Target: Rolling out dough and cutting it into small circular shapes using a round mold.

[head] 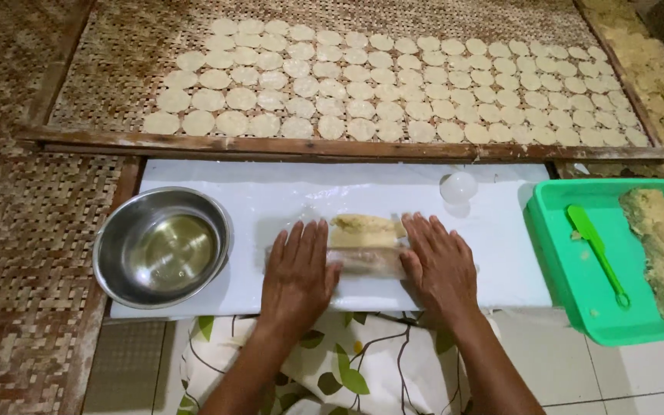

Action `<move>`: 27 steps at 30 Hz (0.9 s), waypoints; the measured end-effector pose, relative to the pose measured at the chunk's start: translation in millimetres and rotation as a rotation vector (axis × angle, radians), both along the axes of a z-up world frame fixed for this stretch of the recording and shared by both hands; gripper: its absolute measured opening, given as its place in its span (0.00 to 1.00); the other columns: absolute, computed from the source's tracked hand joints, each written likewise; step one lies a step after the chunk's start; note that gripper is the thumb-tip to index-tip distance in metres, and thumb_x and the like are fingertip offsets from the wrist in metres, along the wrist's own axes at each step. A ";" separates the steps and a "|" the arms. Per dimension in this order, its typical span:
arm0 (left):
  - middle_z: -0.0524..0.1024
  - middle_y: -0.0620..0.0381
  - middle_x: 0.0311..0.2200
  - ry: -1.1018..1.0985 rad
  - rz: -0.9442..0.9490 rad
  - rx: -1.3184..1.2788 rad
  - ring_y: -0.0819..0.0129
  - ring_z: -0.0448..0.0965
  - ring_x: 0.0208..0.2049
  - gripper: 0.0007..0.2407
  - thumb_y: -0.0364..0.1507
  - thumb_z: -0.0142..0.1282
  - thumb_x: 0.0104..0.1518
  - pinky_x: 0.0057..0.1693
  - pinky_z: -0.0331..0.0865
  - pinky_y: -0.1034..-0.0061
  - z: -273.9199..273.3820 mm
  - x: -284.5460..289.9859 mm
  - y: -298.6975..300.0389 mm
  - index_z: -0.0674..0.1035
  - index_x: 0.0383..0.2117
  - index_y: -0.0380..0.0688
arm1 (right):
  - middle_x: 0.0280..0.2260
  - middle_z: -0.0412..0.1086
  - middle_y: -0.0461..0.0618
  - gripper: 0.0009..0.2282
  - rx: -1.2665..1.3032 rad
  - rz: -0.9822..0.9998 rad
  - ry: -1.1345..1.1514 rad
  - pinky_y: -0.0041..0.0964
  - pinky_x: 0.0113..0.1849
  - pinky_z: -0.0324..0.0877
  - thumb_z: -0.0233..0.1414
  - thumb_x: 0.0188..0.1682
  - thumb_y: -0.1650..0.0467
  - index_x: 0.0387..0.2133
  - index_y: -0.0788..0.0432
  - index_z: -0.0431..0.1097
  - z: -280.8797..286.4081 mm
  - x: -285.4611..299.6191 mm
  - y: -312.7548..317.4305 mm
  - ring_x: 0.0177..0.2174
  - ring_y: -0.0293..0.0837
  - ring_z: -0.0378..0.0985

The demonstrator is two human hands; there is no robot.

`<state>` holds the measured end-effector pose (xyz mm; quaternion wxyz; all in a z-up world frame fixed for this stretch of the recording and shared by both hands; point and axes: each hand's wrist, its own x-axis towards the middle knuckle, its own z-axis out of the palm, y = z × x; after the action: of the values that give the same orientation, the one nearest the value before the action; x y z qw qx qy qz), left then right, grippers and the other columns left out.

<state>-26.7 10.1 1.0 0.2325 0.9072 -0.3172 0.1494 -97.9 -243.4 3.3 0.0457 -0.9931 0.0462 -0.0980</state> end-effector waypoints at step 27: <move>0.43 0.46 0.73 0.018 0.049 0.196 0.47 0.33 0.74 0.29 0.41 0.47 0.61 0.65 0.29 0.22 -5.8 100.8 -40.7 0.59 0.70 0.56 | 0.73 0.36 0.52 0.25 -0.020 0.094 0.073 0.69 0.62 0.28 0.36 0.57 0.53 0.69 0.35 0.49 8.6 116.7 -39.9 0.70 0.56 0.31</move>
<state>74.2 -30.6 -4.8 0.1416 0.9344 -0.3058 0.1150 18.8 -283.3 11.9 0.0388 -0.9975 0.0001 -0.0597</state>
